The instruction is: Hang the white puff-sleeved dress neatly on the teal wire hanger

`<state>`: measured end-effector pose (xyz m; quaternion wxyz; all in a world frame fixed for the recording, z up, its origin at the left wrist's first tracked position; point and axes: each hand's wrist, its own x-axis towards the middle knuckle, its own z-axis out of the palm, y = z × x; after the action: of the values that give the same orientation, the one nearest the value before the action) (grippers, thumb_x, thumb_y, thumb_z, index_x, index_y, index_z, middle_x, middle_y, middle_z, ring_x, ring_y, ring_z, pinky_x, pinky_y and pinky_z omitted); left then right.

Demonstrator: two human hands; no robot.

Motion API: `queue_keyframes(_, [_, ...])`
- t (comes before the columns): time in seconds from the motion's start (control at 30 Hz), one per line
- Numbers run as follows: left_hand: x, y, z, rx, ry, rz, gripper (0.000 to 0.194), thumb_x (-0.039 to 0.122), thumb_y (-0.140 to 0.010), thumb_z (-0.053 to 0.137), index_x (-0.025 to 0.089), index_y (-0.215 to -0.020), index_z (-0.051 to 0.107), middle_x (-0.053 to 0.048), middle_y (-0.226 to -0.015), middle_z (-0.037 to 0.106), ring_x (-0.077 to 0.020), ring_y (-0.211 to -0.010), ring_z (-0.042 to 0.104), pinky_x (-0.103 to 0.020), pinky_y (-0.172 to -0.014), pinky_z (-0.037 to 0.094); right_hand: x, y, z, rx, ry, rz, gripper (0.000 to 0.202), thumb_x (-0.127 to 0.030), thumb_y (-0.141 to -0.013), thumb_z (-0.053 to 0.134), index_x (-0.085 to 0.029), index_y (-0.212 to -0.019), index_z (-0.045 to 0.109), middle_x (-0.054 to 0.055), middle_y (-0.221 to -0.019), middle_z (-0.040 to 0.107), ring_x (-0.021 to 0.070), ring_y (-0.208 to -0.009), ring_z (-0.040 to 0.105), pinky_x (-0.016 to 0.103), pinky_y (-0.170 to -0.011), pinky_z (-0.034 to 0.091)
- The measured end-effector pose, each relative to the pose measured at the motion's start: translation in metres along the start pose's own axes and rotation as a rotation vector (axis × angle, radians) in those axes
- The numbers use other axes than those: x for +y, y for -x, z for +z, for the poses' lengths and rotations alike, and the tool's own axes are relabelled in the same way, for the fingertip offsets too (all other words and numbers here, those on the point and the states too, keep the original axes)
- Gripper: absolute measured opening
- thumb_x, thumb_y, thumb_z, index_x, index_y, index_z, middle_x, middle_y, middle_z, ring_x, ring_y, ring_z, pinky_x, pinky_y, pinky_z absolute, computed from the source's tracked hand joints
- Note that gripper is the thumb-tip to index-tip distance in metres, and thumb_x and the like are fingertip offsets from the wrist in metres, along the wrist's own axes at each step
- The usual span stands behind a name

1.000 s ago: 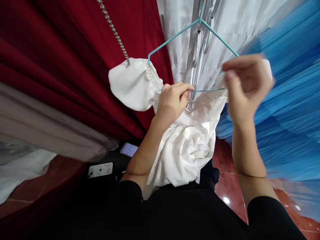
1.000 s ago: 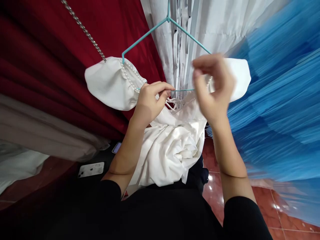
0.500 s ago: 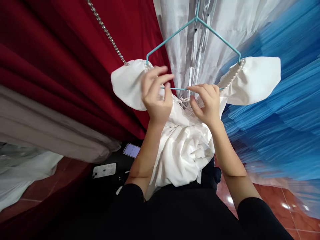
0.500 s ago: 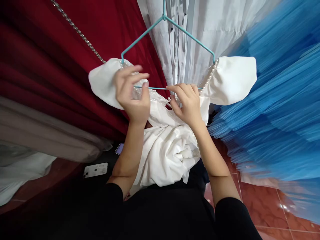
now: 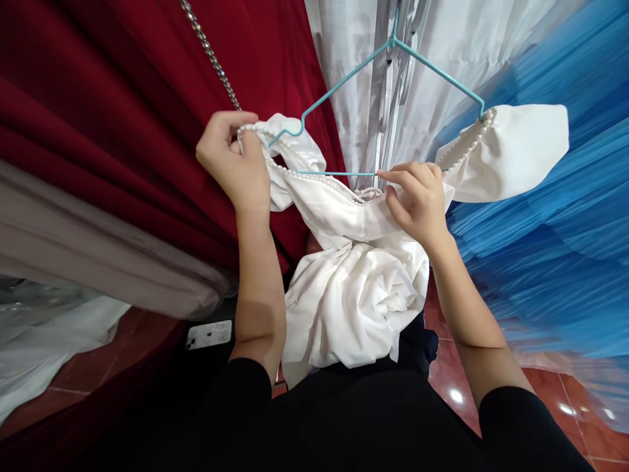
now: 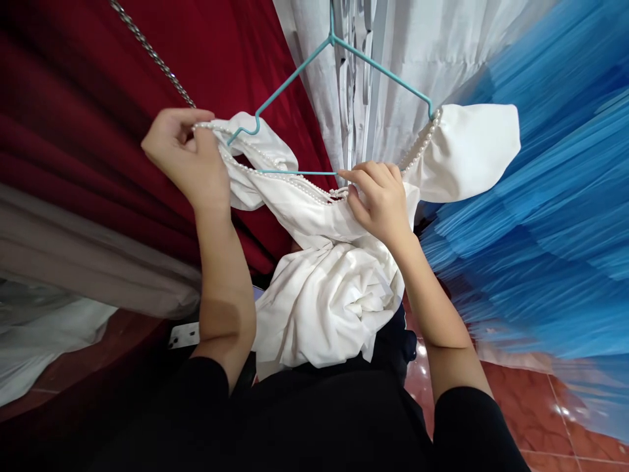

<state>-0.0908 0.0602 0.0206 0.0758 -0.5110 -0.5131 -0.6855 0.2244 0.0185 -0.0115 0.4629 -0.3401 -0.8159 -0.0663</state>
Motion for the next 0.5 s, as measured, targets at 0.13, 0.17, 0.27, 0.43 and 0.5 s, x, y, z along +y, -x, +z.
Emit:
queue_keyframes(0.13, [-0.037,0.038,-0.013,0.021,0.022,-0.158,0.029,-0.007,-0.088,0.061,0.019,-0.096,0.072,0.005,-0.089,0.077,-0.0124,-0.088,0.076,-0.030,-0.088,0.066,-0.004,-0.004,0.000,-0.033,-0.029,0.071,0.029,-0.021,-0.102,0.052,-0.030,-0.120,0.073,0.004,-0.112,0.074,0.0259,-0.107,0.069,0.048,-0.104,0.046])
queue_keyframes(0.17, [-0.039,0.054,-0.015,-0.066,0.016,-0.195,0.023,0.001,-0.091,0.064,0.019,-0.102,0.073,0.001,-0.092,0.078,-0.0152,-0.091,0.077,-0.031,-0.087,0.066,-0.005,-0.005,0.000,-0.046,-0.036,0.090,0.030,-0.021,-0.102,0.052,-0.030,-0.121,0.073,0.004,-0.111,0.074,0.0262,-0.107,0.069,0.048,-0.105,0.046])
queue_keyframes(0.27, [-0.022,0.095,-0.015,-0.289,0.044,-0.167,0.013,0.019,-0.094,0.070,0.018,-0.105,0.075,-0.005,-0.098,0.081,-0.0205,-0.091,0.080,-0.032,-0.082,0.064,-0.006,-0.007,0.000,-0.067,-0.040,0.109,0.031,-0.022,-0.102,0.050,-0.030,-0.122,0.073,0.004,-0.110,0.074,0.0263,-0.108,0.069,0.049,-0.106,0.046])
queue_keyframes(0.43, [0.047,0.105,-0.001,-0.424,0.144,0.333,0.016,0.024,-0.104,0.065,0.028,-0.106,0.081,-0.003,-0.109,0.084,-0.0238,-0.109,0.079,-0.040,-0.102,0.059,-0.006,-0.006,-0.003,-0.069,-0.017,0.076,0.031,-0.025,-0.103,0.053,-0.030,-0.126,0.073,0.005,-0.115,0.076,0.0265,-0.111,0.070,0.050,-0.107,0.047])
queue_keyframes(0.5, [0.066,0.094,0.006,-0.456,0.111,0.378,0.017,0.023,-0.105,0.065,0.029,-0.107,0.081,-0.002,-0.119,0.083,-0.0261,-0.121,0.075,-0.045,-0.114,0.053,-0.007,-0.005,-0.005,-0.070,-0.018,0.055,0.031,-0.026,-0.104,0.052,-0.030,-0.127,0.073,0.005,-0.117,0.077,0.0260,-0.111,0.071,0.051,-0.107,0.048])
